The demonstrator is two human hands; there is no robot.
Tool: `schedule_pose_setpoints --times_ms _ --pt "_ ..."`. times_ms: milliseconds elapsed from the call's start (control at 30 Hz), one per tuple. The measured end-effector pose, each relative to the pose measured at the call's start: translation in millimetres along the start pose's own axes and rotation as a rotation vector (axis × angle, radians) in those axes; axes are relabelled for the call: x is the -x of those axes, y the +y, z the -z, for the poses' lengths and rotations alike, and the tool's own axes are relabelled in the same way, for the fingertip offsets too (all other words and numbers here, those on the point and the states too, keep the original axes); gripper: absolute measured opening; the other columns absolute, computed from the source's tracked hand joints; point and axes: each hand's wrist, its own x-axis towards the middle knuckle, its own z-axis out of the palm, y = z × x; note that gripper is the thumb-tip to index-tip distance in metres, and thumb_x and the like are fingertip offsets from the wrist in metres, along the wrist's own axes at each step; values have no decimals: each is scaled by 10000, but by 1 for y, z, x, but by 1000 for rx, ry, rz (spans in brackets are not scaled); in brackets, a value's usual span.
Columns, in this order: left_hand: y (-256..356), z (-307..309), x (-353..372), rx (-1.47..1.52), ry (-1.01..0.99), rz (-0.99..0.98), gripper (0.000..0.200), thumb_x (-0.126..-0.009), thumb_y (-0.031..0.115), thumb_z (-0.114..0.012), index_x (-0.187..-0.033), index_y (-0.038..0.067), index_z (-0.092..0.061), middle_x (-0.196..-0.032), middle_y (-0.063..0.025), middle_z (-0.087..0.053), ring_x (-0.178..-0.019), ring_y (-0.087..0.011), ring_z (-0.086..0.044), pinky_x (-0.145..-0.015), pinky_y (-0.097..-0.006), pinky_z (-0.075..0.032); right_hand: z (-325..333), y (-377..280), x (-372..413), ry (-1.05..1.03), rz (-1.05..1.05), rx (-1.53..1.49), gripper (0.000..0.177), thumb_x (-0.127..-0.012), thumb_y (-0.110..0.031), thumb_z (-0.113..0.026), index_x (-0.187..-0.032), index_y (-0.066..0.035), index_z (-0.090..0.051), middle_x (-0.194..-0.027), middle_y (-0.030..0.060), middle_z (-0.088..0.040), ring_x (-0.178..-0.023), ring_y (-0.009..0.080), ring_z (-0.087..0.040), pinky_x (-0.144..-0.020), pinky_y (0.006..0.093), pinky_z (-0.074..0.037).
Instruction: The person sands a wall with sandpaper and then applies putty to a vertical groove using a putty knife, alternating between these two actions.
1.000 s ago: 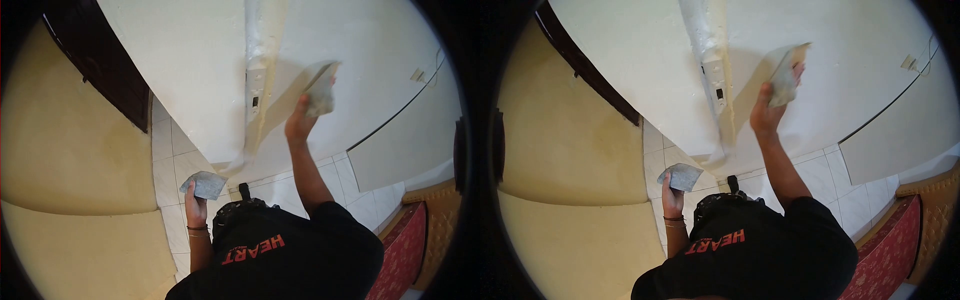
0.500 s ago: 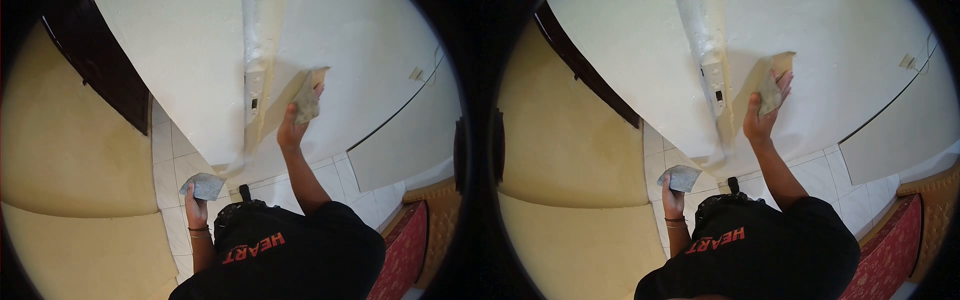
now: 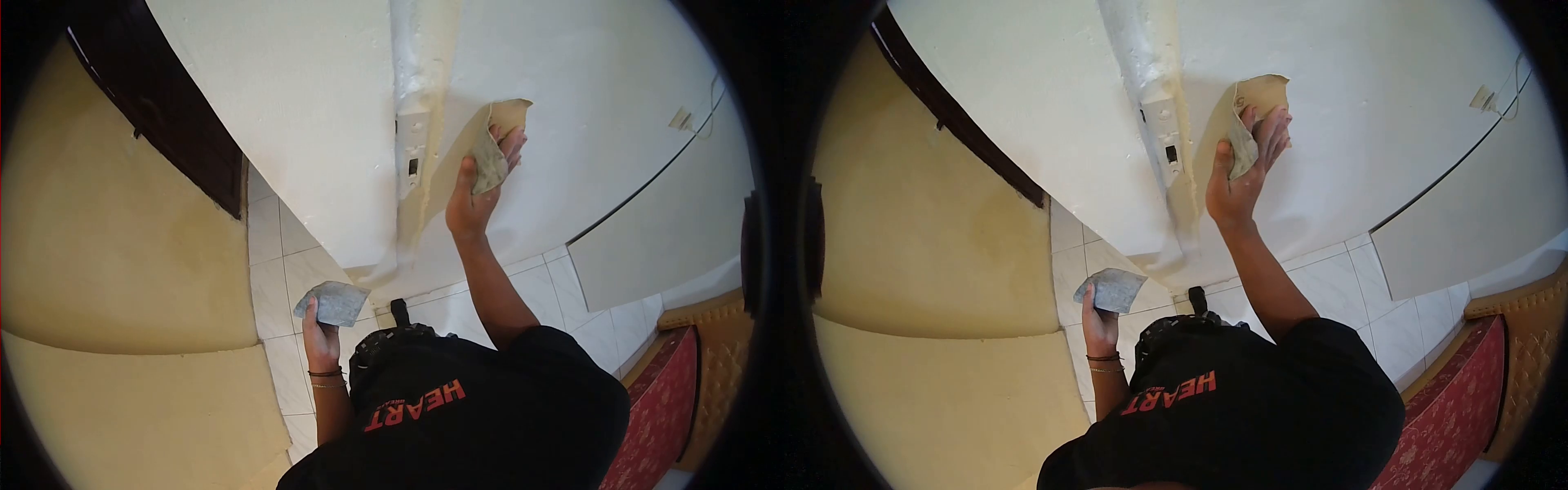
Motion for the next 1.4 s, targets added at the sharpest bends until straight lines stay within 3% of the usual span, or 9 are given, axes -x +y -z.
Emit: schedule_pose_setpoints --times_ms 267,367,433,600,667,800,967,1067,1400 --pt "1 -2 0 2 9 -24 328 -896 263 -508 -1147 54 -494 -1136 -71 -550 -1059 -198 -520 -910 -361 -415 -13 -16 108 -369 42 9 525 -824 -135 -537 -1307 0 -384 -1408 254 -223 -1309 456 -150 -1046 541 -134" --pt "3 -7 3 15 18 -6 303 -898 222 -511 -1126 24 -491 -1106 -69 -554 -1042 -183 -523 -899 -338 -417 -1 -42 98 -482 54 -326 365 -908 -217 -467 -1185 18 -504 -1200 238 -496 -1172 345 -436 -971 419 -328" --pt "1 -3 2 24 7 -36 312 -897 224 -510 -1133 22 -489 -1114 -73 -551 -1044 -184 -523 -903 -338 -417 -1 -50 89 -553 -522 -391 303 -886 -246 -500 -947 38 -588 -847 212 -603 -793 340 -596 -689 384 -458" --pt "2 -5 4 14 56 -31 321 -893 228 -515 -1137 21 -487 -1123 -74 -546 -1045 -184 -523 -911 -338 -415 -23 -52 43 -543 -406 -493 392 -885 -321 -502 -749 39 -571 -566 201 -518 -536 364 -528 -519 392 -409" --pt "0 -3 4 10 52 -23 323 -892 229 -517 -1138 22 -487 -1126 -74 -545 -1047 -184 -523 -913 -338 -415 -36 -49 34 -768 -299 -371 465 -862 -347 -534 -613 45 -535 -523 218 -486 -496 376 -498 -492 400 -392" --pt "1 -4 4 16 52 -40 320 -890 228 -518 -1135 23 -490 -1120 -73 -549 -1048 -188 -524 -913 -338 -416 -51 -50 42 -796 -116 -259 427 -864 -335 -554 -685 53 -552 -526 197 -478 -457 265 -413 -492 345 -390" --pt "0 -1 2 -10 60 -47 328 -895 260 -508 -1143 46 -492 -1134 -78 -545 -1061 -199 -509 -928 -360 -401 -54 -45 30 -817 -440 -417 427 -859 -344 -563 -660 33 -536 -494 111 -465 -456 173 -403 -474 329 -369" --pt "-1 0 3 -16 67 -56 326 -895 259 -509 -1140 45 -494 -1133 -77 -545 -1061 -199 -507 -930 -359 -398 -56 -47 33 -694 -479 -508 605 -837 -433 -566 -503 52 -428 -440 165 -380 -413 224 -339 -439 378 -339" --pt "0 0 3 -4 60 -33 314 -896 239 -507 -1135 35 -494 -1116 -76 -553 -1048 -194 -519 -916 -351 -409 -38 -43 26 -605 -539 -608 519 -860 -409 -550 -596 35 -504 -472 77 -448 -466 130 -420 -459 327 -360"
